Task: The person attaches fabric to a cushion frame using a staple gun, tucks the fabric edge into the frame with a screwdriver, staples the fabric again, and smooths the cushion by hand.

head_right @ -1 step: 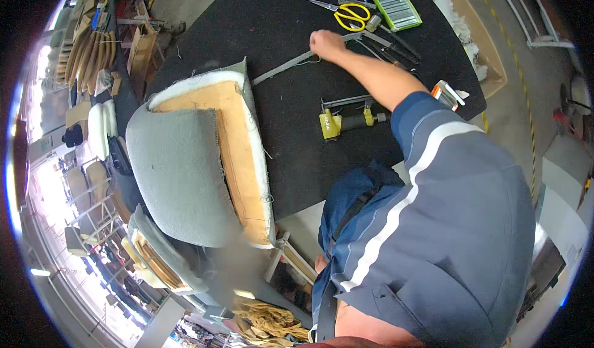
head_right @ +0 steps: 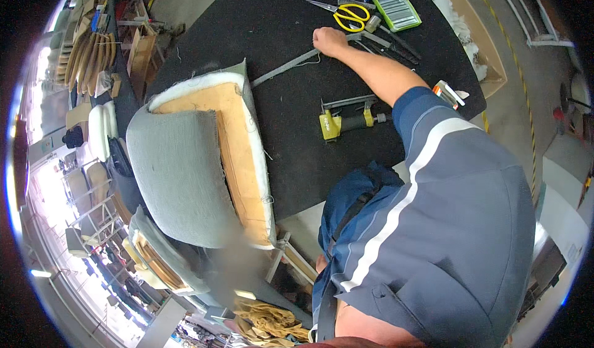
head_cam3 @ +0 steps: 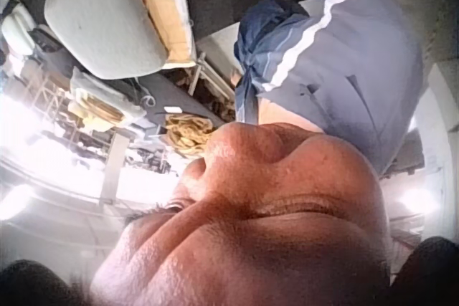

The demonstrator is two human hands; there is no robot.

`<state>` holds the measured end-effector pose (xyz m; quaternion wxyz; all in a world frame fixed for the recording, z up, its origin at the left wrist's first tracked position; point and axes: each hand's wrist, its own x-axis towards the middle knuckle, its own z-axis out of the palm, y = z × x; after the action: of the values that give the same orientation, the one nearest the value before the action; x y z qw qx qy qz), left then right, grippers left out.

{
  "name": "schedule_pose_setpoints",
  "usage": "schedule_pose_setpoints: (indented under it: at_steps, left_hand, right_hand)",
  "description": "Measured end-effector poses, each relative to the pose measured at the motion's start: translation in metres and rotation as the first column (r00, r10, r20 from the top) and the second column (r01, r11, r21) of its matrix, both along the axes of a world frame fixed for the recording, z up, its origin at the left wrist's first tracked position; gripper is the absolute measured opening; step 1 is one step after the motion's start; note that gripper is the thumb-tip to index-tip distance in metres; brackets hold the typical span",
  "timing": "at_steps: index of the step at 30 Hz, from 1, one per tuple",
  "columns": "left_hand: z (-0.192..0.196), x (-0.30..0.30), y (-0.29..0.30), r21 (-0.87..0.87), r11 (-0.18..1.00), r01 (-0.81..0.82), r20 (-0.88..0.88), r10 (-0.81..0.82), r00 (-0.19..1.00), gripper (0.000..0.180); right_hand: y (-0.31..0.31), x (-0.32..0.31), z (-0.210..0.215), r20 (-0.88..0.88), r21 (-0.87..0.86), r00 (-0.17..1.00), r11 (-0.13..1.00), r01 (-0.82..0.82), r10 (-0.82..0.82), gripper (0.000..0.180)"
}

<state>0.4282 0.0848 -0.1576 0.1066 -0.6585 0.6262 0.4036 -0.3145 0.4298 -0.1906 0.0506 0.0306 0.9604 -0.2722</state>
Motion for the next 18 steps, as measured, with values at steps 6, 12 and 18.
schedule_pose_setpoints:
  at_steps: [6, 12, 18]
  left_hand:
    - [-0.01, 0.008, -0.01, 0.052, 0.997, -0.059, 0.021, 0.058, 0.998, 0.036]
    - [-0.007, -0.003, -0.009, 0.014, 0.999, 0.043, 0.05, -0.044, 0.998, 0.036]
    - [0.058, -0.083, 0.019, 0.079, 0.996, -0.036, 0.126, 0.026, 0.992, 0.036]
  right_hand:
    - [0.003, -0.004, -0.007, 0.017, 0.164, 0.995, 0.981, -0.103, 0.102, 0.018]
    - [0.003, -0.016, -0.015, 0.044, 0.146, 0.982, 0.971, -0.191, 0.186, 0.019]
    - [0.014, -0.013, -0.002, 0.131, 0.009, 0.988, 0.997, -0.08, 0.078, 0.019]
